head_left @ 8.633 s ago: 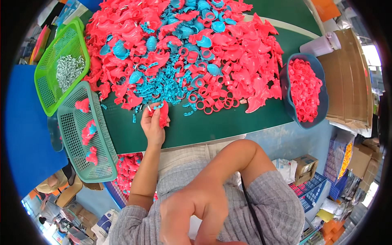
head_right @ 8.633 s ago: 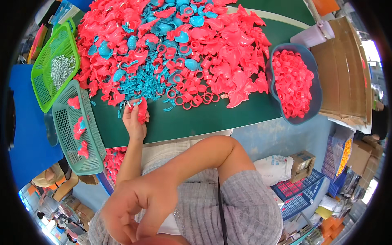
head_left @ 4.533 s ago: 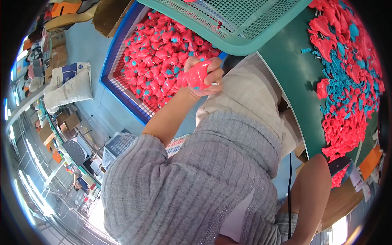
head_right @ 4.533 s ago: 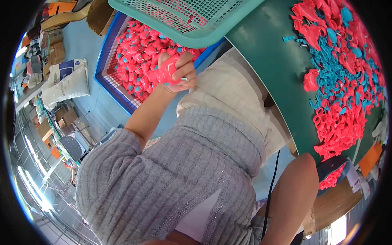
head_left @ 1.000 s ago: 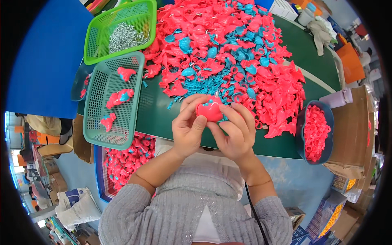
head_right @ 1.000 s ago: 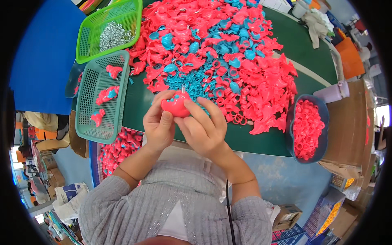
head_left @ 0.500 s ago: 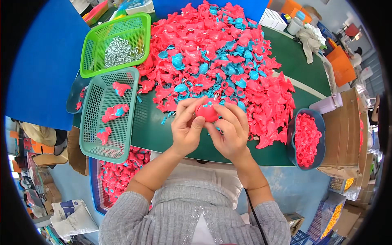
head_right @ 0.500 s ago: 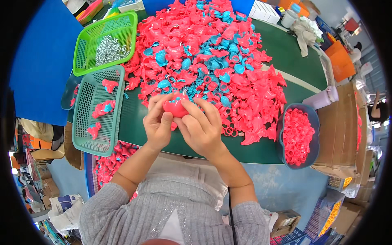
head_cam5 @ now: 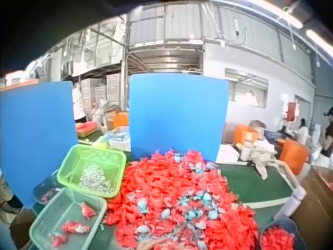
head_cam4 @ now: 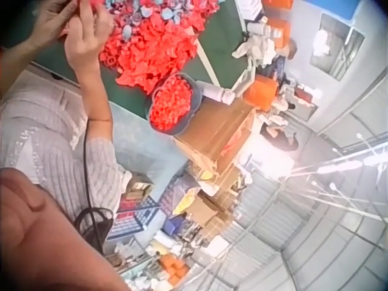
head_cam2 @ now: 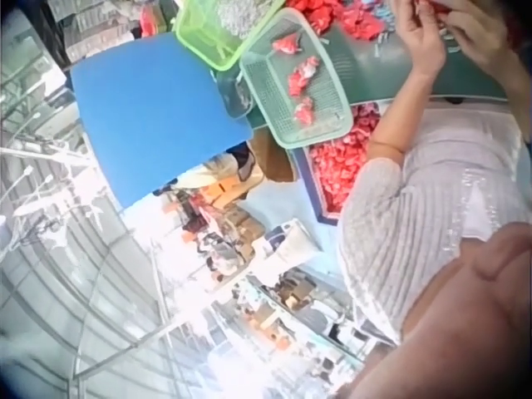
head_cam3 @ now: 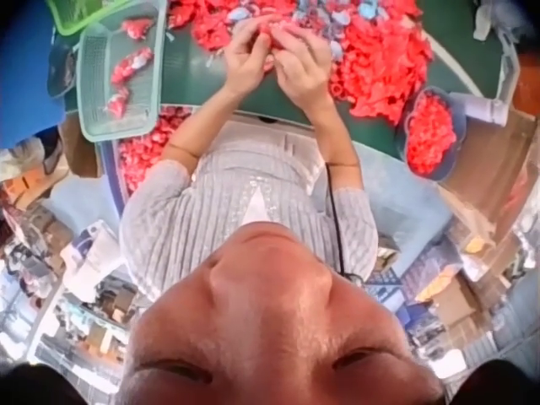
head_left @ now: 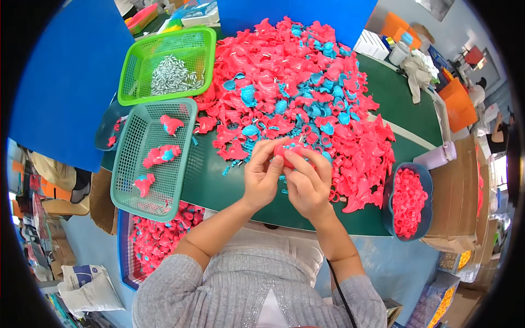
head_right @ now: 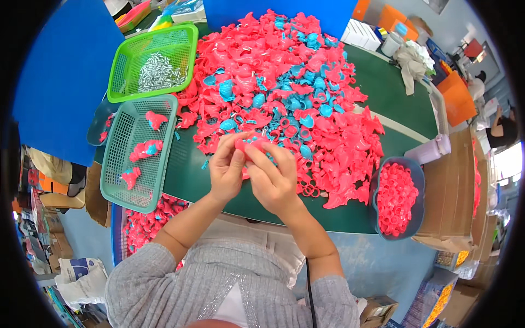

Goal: Assemble pink and blue plastic toy components by joining them together manually.

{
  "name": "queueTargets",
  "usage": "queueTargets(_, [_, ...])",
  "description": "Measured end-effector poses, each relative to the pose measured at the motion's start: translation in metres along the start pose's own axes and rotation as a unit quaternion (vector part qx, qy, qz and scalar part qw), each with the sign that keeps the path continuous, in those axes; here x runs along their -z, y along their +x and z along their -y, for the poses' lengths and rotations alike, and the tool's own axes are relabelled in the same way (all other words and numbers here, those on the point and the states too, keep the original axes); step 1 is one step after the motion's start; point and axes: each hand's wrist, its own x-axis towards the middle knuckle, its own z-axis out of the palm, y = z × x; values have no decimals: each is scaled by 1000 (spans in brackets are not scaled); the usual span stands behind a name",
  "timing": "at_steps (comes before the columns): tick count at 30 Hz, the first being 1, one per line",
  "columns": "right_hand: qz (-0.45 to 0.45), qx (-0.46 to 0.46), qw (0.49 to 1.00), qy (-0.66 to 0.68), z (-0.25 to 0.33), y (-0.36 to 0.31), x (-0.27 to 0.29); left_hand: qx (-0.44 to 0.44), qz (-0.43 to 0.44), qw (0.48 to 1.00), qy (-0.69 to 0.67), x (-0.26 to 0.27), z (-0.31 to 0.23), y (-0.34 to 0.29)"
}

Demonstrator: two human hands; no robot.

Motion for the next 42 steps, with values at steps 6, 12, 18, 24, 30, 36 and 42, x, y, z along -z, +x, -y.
queueTargets(6, [-47, -78, 991, -93, 0, -2, -2, 28, -10, 998, -48, -3, 3, 2])
queueTargets(12, [-40, -71, 995, -59, -6, -6, -4, 21, -5, 999, -31, -4, 3, 4])
queueTargets(18, [-23, -36, 999, -13, -8, -8, -5, 27, -12, 999, -18, 0, 11, 1])
queueTargets(24, [-49, -172, 981, 74, -21, -11, -8, 52, -23, 997, -51, -1, 12, 3])
queueTargets(30, [18, -359, 832, 422, -40, -27, -20, 83, -22, 992, -88, -5, 26, 3])
queueTargets(36, [4, -406, 772, 490, -47, -43, -33, 118, -7, 984, -136, -6, 43, 6])
queueTargets(42, [-6, -387, 824, 414, -58, -56, -32, 140, 0, 981, -135, -18, 47, 11])
